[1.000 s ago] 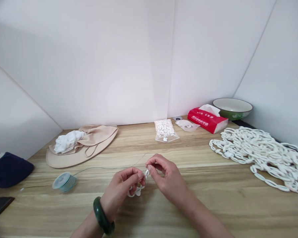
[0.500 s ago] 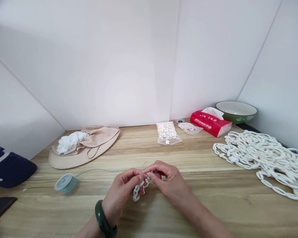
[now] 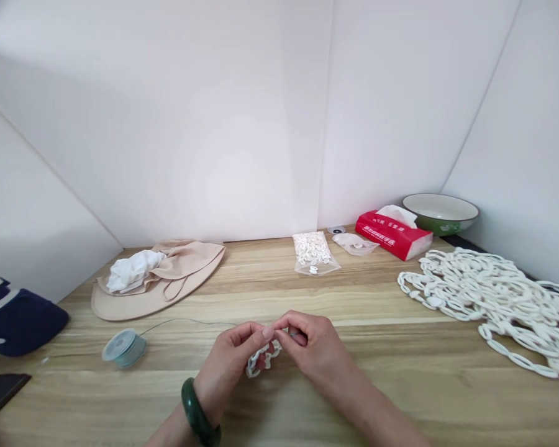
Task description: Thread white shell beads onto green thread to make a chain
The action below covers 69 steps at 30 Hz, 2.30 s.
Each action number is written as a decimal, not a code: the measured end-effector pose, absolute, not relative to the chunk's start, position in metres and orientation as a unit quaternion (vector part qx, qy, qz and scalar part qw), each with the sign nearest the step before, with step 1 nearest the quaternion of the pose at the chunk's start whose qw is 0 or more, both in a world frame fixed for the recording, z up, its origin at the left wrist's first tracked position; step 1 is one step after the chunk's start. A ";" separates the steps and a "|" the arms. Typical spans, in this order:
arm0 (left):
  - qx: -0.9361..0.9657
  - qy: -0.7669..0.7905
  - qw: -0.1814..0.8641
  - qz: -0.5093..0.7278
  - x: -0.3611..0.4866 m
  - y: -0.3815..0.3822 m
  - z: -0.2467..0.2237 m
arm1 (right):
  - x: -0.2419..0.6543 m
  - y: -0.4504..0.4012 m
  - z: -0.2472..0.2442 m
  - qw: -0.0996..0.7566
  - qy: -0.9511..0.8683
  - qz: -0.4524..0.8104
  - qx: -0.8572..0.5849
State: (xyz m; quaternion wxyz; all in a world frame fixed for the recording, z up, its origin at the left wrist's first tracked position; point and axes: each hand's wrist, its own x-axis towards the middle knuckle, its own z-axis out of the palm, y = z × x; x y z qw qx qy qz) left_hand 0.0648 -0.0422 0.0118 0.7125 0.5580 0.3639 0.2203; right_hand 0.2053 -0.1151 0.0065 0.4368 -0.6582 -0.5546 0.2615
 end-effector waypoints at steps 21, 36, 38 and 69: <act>0.635 0.364 0.617 0.289 0.065 -0.047 0.001 | 0.202 -0.117 0.010 0.410 -0.567 0.222 -0.679; 0.769 0.324 0.439 0.332 0.062 -0.050 0.010 | 0.205 -0.115 0.013 0.481 -0.400 0.411 -0.663; 0.814 0.287 0.370 0.344 0.060 -0.048 0.009 | 0.205 -0.115 0.013 0.488 -0.368 0.458 -0.646; 0.843 0.202 0.278 0.415 0.053 -0.045 0.025 | 0.226 -0.119 0.005 0.499 -0.224 0.738 -0.396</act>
